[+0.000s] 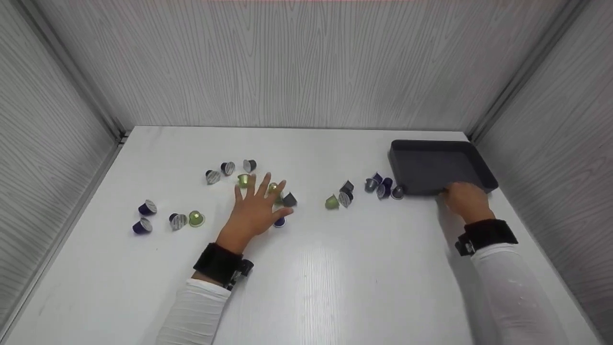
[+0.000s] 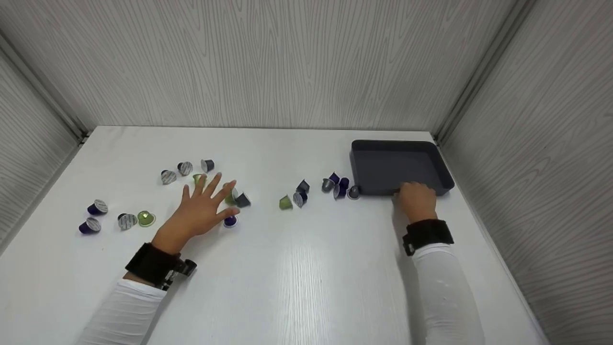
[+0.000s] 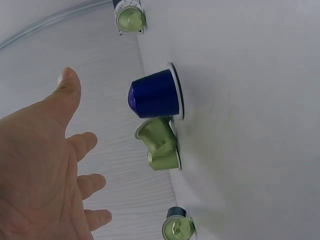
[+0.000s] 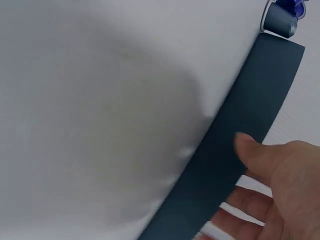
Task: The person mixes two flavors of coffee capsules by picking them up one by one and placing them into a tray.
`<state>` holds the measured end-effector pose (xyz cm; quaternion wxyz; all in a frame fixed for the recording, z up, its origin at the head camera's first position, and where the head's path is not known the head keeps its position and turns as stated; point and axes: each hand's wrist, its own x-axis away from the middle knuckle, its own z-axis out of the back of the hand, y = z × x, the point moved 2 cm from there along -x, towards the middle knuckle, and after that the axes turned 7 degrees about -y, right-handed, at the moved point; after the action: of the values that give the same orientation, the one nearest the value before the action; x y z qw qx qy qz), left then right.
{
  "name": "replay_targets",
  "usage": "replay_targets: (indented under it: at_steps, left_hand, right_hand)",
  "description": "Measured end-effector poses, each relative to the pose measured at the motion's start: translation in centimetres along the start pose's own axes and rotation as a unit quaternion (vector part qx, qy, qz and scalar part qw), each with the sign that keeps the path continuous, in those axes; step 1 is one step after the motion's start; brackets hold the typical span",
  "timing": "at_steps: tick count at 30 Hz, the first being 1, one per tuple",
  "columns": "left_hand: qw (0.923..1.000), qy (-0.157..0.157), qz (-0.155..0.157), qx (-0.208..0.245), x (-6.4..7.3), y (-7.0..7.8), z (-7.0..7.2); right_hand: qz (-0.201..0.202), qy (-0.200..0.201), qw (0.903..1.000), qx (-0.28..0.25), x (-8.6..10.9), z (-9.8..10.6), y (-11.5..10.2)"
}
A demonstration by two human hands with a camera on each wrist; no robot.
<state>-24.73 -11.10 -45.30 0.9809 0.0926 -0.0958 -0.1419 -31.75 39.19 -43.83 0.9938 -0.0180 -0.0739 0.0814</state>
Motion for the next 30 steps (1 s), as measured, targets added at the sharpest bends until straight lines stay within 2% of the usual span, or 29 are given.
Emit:
replay_targets:
  at_steps: [2,4,7,10,16,23,30]
  left_hand:
    - [0.9999,0.0,-0.008,-0.012,0.0,0.6,-0.1]
    - [0.9997,-0.003,-0.015,-0.017,0.1,1.2,-0.2]
    - [0.9993,-0.011,-0.028,-0.023,-0.1,2.1,-0.3]
    - [0.9982,-0.014,-0.049,-0.032,-0.4,3.3,-0.3]
    - [0.9934,-0.014,-0.097,-0.061,-1.3,5.7,-1.0]
    - [0.9895,-0.028,-0.134,-0.044,-2.5,8.6,-2.2]
    - [0.9864,-0.029,-0.158,-0.036,-3.5,12.1,-2.6]
  right_hand:
    - [0.013,0.0,0.9999,0.007,0.2,0.1,-0.6]
    - [0.045,0.011,0.9989,0.006,0.2,0.2,-1.4]
    - [0.1,0.028,0.9944,-0.021,0.1,0.3,-2.6]
    - [0.125,0.037,0.9908,-0.035,0.0,0.2,-3.1]
    - [0.118,0.027,0.992,-0.034,0.9,-0.2,-2.9]
    - [0.1,0.029,0.9935,-0.045,2.7,-0.8,-2.8]
    - [0.102,0.05,0.9926,-0.044,4.5,-1.0,-3.5]
